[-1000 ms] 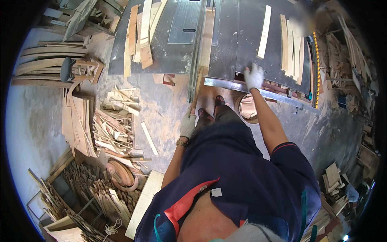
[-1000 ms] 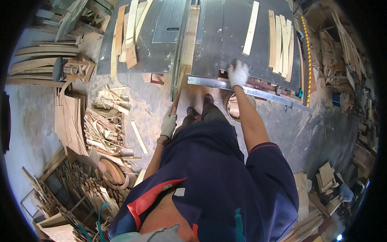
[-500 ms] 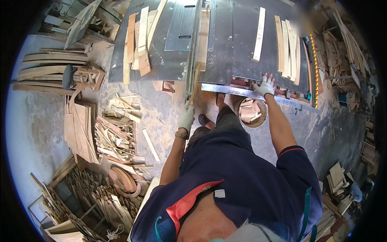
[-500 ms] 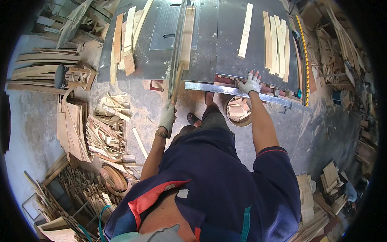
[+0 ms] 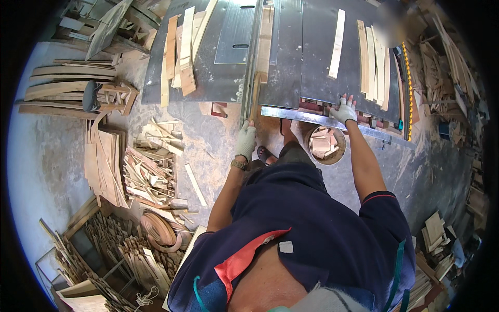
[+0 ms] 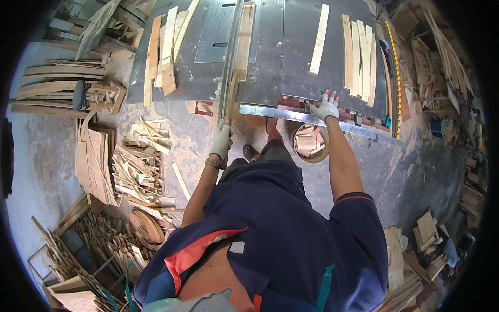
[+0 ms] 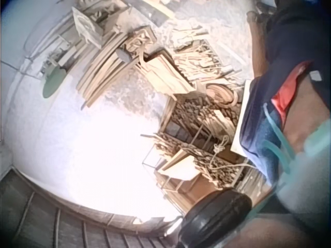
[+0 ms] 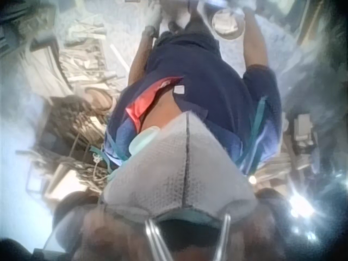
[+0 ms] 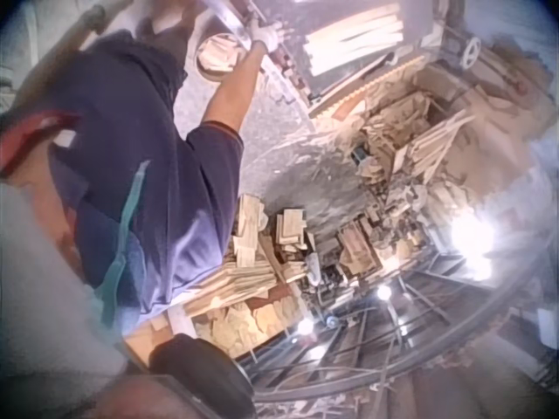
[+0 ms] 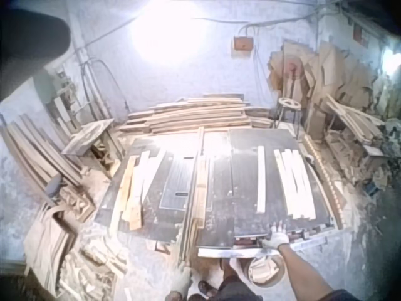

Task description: The person sits on the floor and sorts through a pile of wood pieces, selecting several planks. They then stand and use a table saw to cut the selected wood pieces into smaller sections, using a push stick to guide the wood through the blade.

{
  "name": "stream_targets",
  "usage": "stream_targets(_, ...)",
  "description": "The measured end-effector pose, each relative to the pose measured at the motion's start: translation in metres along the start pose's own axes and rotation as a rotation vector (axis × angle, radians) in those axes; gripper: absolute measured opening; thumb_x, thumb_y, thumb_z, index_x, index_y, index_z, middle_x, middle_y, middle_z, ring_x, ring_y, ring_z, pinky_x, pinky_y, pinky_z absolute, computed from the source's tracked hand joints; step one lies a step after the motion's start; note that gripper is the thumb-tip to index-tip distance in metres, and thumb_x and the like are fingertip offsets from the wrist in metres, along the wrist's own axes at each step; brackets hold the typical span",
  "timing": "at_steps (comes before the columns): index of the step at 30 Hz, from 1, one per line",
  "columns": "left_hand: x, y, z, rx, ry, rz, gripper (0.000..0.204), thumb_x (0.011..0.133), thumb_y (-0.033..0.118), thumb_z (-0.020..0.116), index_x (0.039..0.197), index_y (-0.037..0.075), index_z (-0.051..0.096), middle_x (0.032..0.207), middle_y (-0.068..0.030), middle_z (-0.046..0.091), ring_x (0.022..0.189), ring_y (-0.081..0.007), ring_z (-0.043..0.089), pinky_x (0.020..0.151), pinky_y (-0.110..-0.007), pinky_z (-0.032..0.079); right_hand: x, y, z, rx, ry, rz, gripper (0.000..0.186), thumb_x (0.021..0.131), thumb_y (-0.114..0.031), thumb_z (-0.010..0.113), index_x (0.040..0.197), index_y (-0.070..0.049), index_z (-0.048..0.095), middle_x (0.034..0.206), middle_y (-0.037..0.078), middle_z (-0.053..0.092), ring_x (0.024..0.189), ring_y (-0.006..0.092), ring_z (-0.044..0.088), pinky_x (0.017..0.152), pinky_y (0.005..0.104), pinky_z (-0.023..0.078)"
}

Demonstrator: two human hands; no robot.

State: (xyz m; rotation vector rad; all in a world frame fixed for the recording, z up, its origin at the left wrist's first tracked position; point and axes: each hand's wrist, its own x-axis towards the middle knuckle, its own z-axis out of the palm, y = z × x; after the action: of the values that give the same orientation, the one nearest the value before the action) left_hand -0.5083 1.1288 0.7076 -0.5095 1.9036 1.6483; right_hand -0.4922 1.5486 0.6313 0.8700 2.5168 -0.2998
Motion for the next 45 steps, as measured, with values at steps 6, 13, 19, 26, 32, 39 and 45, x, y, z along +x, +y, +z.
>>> stream_targets(6,0.021,0.001,0.005,0.045,0.031,0.022,0.035,0.102,0.035,0.047,0.127,0.012,0.054,0.070,0.0041,0.046,0.043,-0.0065,0.038,0.038,-0.024,0.032,0.001,0.000,0.002,-0.028,0.004,-0.011,0.116,0.076,-0.072,0.065,0.161,-0.013,0.012,0.166,0.025,0.004,0.152,0.0471,0.006,0.122,0.0496,0.020)
stream_targets(13,0.050,0.028,0.018,-0.047,-0.023,0.059,0.053,0.101,0.028,0.051,0.139,-0.008,0.049,0.077,0.0022,0.056,0.064,-0.0064,0.050,0.056,-0.024,0.041,-0.003,0.001,-0.004,-0.006,-0.033,-0.012,0.116,0.077,-0.074,0.061,0.161,-0.010,0.012,0.164,0.028,0.003,0.151,0.0487,0.006,0.123,0.0481,0.018)
stream_targets(19,0.079,0.057,0.025,0.087,-0.032,0.092,0.047,0.101,0.031,0.049,0.130,-0.006,0.054,0.081,-0.0011,0.057,0.073,-0.0142,0.054,0.066,-0.029,0.045,0.000,0.007,-0.001,-0.023,-0.031,-0.033,0.114,0.079,-0.073,0.060,0.160,-0.008,0.013,0.163,0.031,0.004,0.150,0.0510,0.006,0.123,0.0490,0.018)
stream_targets(26,0.134,0.079,0.032,0.262,0.035,0.226,0.049,0.099,0.034,0.051,0.136,0.003,0.051,0.070,-0.0005,0.052,0.056,-0.0118,0.051,0.051,-0.029,0.044,-0.005,0.001,-0.006,0.010,-0.018,-0.053,0.114,0.079,-0.071,0.062,0.160,-0.009,0.013,0.163,0.032,0.004,0.150,0.0523,0.007,0.122,0.0504,0.020)
stream_targets(32,0.157,0.111,0.052,0.131,0.034,0.099,0.042,0.099,0.044,0.052,0.124,0.011,0.059,0.067,0.0015,0.049,0.046,-0.0111,0.047,0.040,-0.030,0.039,-0.008,-0.004,-0.012,0.028,-0.053,-0.027,0.115,0.078,-0.075,0.061,0.161,-0.011,0.013,0.165,0.027,0.002,0.151,0.0496,0.005,0.121,0.0497,0.023)
stream_targets(39,0.212,0.106,0.053,0.227,0.080,0.209,0.060,0.099,0.040,0.051,0.143,-0.001,0.050,0.097,-0.0170,0.068,0.088,-0.0276,0.067,0.076,-0.036,0.052,-0.006,-0.009,-0.021,0.025,-0.073,-0.056,0.111,0.081,-0.072,0.060,0.160,-0.007,0.015,0.163,0.031,0.004,0.149,0.0530,0.006,0.122,0.0501,0.021)
stream_targets(45,0.226,0.117,0.062,0.189,0.072,0.201,0.059,0.099,0.037,0.050,0.140,-0.005,0.050,0.127,-0.0272,0.064,0.120,-0.0343,0.061,0.101,-0.036,0.044,-0.007,-0.003,-0.021,0.035,-0.103,-0.047,0.111,0.082,-0.073,0.059,0.160,-0.007,0.014,0.164,0.030,0.002,0.149,0.0530,0.005,0.121,0.0500,0.021)
